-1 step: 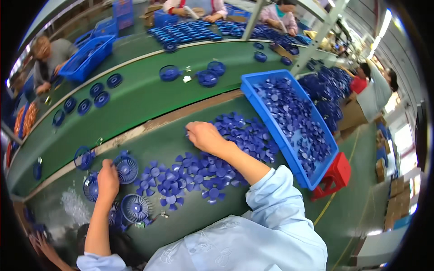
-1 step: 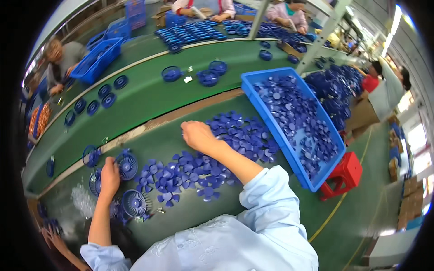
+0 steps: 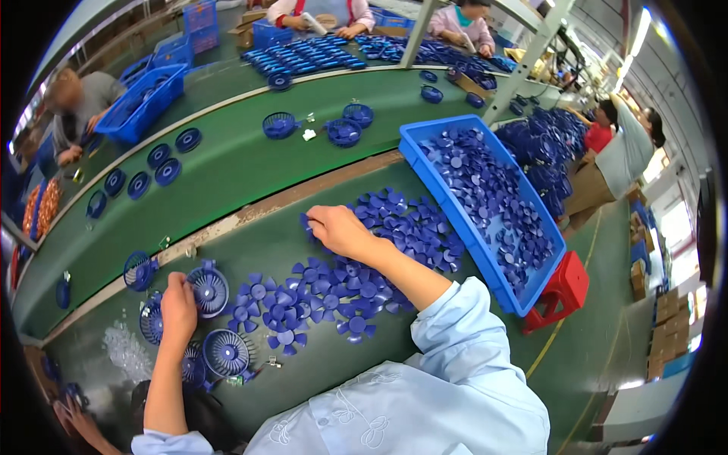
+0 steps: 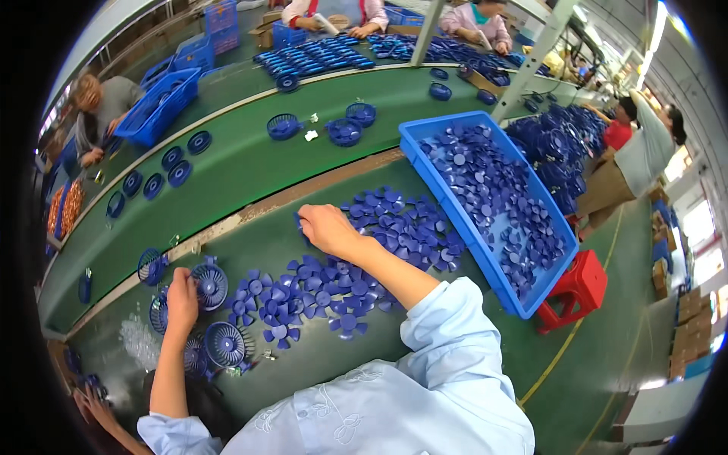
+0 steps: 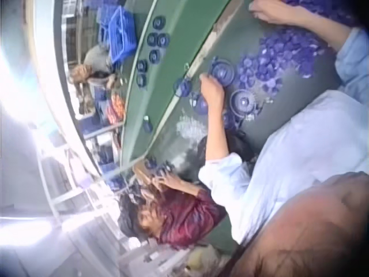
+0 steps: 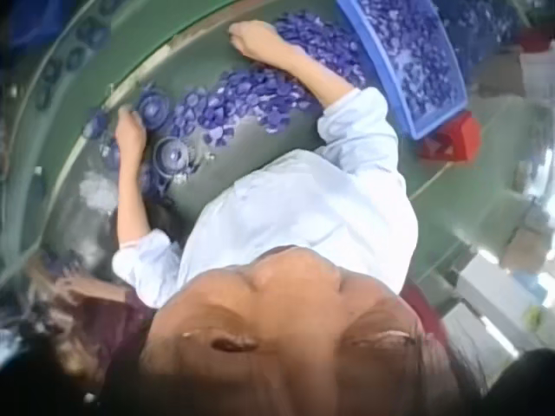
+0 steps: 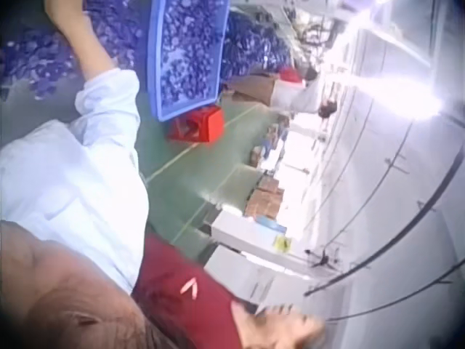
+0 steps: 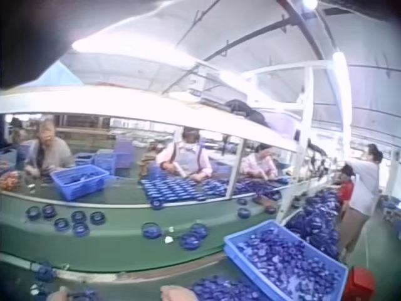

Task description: The person assembles mini fans by attaching fan blades into fan casings by hand and placing the assembled fan components onto the conveyor belt.

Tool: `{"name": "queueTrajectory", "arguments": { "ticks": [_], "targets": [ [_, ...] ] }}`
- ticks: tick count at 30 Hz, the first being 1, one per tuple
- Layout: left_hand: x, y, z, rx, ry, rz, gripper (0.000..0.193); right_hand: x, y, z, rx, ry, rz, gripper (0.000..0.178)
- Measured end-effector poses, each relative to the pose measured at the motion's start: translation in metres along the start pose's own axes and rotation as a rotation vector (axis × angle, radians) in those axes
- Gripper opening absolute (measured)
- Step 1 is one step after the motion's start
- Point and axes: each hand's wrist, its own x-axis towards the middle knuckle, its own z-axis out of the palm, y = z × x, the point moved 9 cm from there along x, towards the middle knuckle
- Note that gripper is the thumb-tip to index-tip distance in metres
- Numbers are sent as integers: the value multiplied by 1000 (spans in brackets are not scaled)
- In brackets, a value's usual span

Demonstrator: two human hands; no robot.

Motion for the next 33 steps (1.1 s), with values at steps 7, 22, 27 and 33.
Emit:
{"name": "queueTrajectory", "arguments": {
  "ticks": [7,22,27,33],
  "targets": [
    [-3,24,-4,-902,-143,-242,17,-31,54,5,142,-142,382,28],
    [-44,83,-11,-1211,-360,-194,27,-7,-39,50,-305,-327,-37,23],
    [-52,75,-8,-1218,-300,-317,31,-9,-139,-17,34,113,-207,33],
    [-51,74,11,-1356,-344,-353,38,-24,-219,-7,57,9,-366,39]
  ]
}}
